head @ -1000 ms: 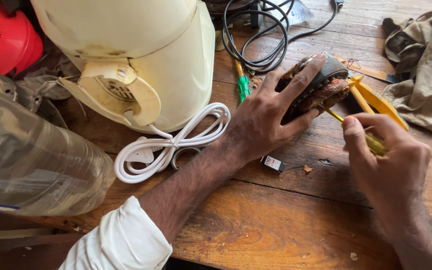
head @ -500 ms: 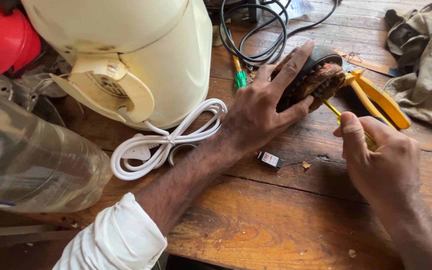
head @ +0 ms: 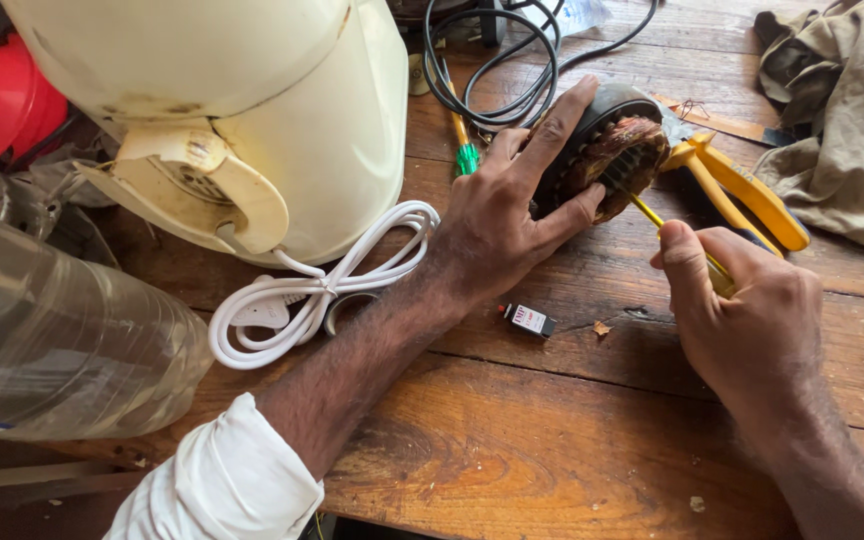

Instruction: The person uses a yellow-handled screwdriver to pry and scrape at the copper windings of a small electric motor stator. The person holds the stator with the left hand and works around its circumference, removing debris or old insulation.

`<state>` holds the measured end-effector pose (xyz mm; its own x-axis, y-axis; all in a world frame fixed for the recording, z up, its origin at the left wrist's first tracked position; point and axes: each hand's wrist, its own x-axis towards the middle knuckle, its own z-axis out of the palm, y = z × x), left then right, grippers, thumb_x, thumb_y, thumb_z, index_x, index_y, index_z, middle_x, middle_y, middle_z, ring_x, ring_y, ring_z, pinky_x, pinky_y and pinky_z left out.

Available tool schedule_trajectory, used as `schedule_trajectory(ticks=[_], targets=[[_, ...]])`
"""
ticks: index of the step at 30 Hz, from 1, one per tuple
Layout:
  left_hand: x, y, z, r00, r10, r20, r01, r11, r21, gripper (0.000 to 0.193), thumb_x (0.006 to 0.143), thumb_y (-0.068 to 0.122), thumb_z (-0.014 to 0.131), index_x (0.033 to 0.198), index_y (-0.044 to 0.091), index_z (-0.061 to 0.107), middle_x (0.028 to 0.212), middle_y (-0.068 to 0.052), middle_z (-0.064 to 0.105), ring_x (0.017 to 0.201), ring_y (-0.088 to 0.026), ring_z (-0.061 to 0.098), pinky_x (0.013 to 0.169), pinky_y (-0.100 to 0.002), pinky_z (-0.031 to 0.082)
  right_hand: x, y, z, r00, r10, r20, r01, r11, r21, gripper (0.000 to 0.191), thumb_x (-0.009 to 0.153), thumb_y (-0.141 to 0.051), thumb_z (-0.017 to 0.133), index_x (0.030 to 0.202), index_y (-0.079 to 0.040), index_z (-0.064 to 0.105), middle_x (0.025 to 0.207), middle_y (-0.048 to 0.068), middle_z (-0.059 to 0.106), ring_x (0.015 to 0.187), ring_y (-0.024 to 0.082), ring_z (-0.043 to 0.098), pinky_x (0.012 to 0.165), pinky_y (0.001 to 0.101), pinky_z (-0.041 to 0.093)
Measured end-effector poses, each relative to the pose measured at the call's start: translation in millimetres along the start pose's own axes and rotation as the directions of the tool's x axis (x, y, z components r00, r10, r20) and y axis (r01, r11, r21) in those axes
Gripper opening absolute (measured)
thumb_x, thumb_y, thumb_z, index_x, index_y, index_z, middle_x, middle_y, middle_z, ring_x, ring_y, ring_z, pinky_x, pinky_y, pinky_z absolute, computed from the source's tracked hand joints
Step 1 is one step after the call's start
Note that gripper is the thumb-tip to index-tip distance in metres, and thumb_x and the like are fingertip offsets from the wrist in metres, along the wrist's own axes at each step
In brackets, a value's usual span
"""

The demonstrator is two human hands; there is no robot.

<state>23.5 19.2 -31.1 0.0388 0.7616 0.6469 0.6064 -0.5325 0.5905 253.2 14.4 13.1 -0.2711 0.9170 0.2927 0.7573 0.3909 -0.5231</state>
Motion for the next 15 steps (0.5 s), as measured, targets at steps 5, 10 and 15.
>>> schedule_trajectory(ticks=[5, 10, 15], targets=[[1.4, 0.9, -1.8, 0.999, -0.038, 0.032, 0.037, 0.999, 0.013, 0.078, 0.107, 0.045, 0.065, 0.166, 0.027, 0.017, 0.117, -0.017, 0.064, 0.097, -0.025, 0.077, 0.080, -0.039, 0.074, 0.5, 5.2, 2.4, 1.000, 0.009, 0.018, -0.010, 0.999, 0.052, 0.043, 0.113, -0.038, 0.051, 0.093, -0.007, 0.075, 0.064, 0.006, 0.066, 0.054, 0.015, 0.064, 0.046, 0.0321, 0.051], [2.0, 1.9, -2.0, 0.999, -0.035, 0.026, 0.035, 0.999, 0.022, 0.079, 0.107, 0.045, 0.066, 0.167, 0.028, 0.017, 0.117, -0.017, 0.065, 0.100, -0.025, 0.077, 0.083, -0.041, 0.073, -1.1, 6.8, 5.6, 0.998, -0.058, -0.012, 0.059, 0.985, 0.160, 0.046, 0.114, -0.038, 0.051, 0.091, -0.005, 0.074, 0.063, 0.004, 0.064, 0.055, 0.014, 0.061, 0.048, 0.0304, 0.046], [2.5, 0.7, -1.1, 0.997, -0.068, 0.037, 0.068, 0.998, 0.006, 0.078, 0.105, 0.044, 0.066, 0.166, 0.028, 0.018, 0.116, -0.017, 0.065, 0.097, -0.024, 0.076, 0.079, -0.039, 0.073, -1.6, 4.9, 6.3, 1.000, -0.009, -0.003, 0.010, 0.978, 0.207, 0.045, 0.112, -0.038, 0.052, 0.090, -0.005, 0.074, 0.062, 0.004, 0.063, 0.055, 0.012, 0.062, 0.046, 0.0298, 0.046]])
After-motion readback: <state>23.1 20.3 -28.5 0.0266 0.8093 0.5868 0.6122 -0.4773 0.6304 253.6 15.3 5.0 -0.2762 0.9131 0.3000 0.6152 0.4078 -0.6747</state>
